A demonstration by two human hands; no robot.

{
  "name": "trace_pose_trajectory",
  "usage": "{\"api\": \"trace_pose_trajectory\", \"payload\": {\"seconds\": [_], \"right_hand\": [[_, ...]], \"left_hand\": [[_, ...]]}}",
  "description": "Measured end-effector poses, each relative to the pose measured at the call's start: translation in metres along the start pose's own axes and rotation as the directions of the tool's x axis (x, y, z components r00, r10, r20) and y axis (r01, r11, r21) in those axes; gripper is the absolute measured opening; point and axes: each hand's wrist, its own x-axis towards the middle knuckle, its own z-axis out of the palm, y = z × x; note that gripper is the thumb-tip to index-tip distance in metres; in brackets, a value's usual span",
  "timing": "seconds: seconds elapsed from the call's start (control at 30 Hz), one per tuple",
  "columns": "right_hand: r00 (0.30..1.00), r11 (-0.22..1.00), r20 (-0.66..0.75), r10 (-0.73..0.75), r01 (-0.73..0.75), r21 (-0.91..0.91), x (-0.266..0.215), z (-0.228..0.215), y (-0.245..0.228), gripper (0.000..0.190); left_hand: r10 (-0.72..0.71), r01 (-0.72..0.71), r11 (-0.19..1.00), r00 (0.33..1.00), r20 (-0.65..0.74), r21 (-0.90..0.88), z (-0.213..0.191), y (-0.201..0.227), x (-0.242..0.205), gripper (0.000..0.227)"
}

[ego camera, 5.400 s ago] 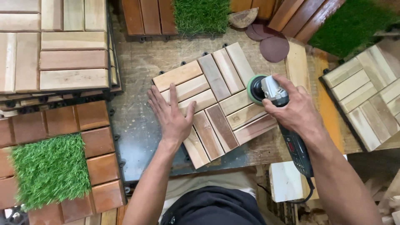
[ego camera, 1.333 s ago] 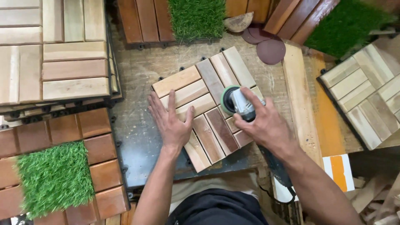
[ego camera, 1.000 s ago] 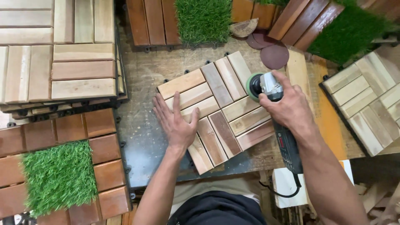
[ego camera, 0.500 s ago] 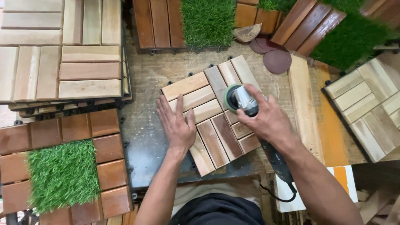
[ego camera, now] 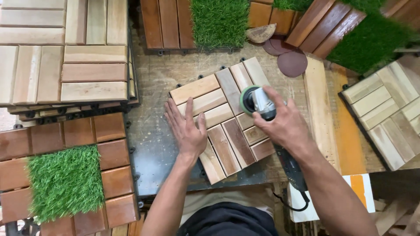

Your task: Using an orbital sander to smooth the surface of interlocking wooden floor tiles on a workbench.

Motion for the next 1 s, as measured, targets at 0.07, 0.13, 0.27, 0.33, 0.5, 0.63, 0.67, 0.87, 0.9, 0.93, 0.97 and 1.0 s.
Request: {"api": "trace_pose_trajectory", "payload": {"seconds": [0.07,0.13,0.27,0.33,0.5,0.63,0.67,0.87,0.9,0.93,0.97,1.0], "right_hand": [[0.999,0.999,0.027,-0.034,0.034,0.004,-0.009,0.005,-0.015,0.079],[0.996,0.998,0.053,-0.067,0.067,0.008,-0.012,0.007,-0.024,0.078],[0.995,0.994,0.032,-0.096,0.098,-0.041,-0.002,0.004,-0.019,0.075],[0.996,0.995,0.03,-0.084,0.085,-0.044,0.009,-0.002,-0.006,0.076],[0.995,0.999,-0.096,0.011,-0.014,-0.031,0.04,-0.023,0.034,0.078],[0.995,0.999,-0.093,0.041,-0.043,-0.018,0.037,-0.025,0.033,0.08],[0.997,0.999,-0.073,0.033,-0.034,-0.018,0.033,-0.022,0.028,0.08],[0.999,1.0,0.04,-0.007,0.007,0.001,0.005,-0.008,-0.022,0.079],[0.997,0.999,0.063,-0.034,0.034,0.005,0.002,-0.006,-0.03,0.078],[0.997,0.999,0.061,-0.038,0.037,0.007,0.005,-0.006,-0.033,0.078],[0.997,0.999,0.063,-0.046,0.047,-0.003,0.008,-0.004,-0.035,0.078],[0.996,0.998,0.067,-0.057,0.058,-0.015,0.01,-0.003,-0.038,0.078]], "left_hand": [[-0.003,0.003,1.0,1.0,0.01,-0.016,-0.003,-0.001,-0.001,0.055],[-0.006,0.007,0.999,1.0,0.02,-0.034,-0.005,-0.001,-0.001,0.053],[0.002,0.0,0.998,1.0,0.023,-0.055,-0.006,-0.002,0.0,0.051],[-0.001,0.001,0.999,1.0,0.016,-0.051,-0.005,-0.002,0.0,0.051],[-0.003,0.003,1.0,1.0,0.007,-0.028,-0.002,-0.001,0.0,0.053],[0.006,-0.006,1.0,1.0,-0.004,-0.015,0.0,-0.001,0.0,0.053],[0.005,-0.005,1.0,1.0,0.0,-0.017,0.0,-0.001,0.0,0.053],[0.001,-0.001,1.0,1.0,0.014,-0.016,-0.004,0.0,0.001,0.053],[0.002,-0.002,1.0,1.0,0.016,-0.016,-0.004,0.0,0.001,0.053],[0.003,-0.003,1.0,1.0,0.013,-0.014,-0.004,0.0,0.001,0.053],[-0.001,0.002,1.0,1.0,0.016,-0.024,-0.004,0.0,0.002,0.053],[-0.009,0.01,0.999,1.0,0.02,-0.034,-0.005,0.0,0.0,0.052]]}}
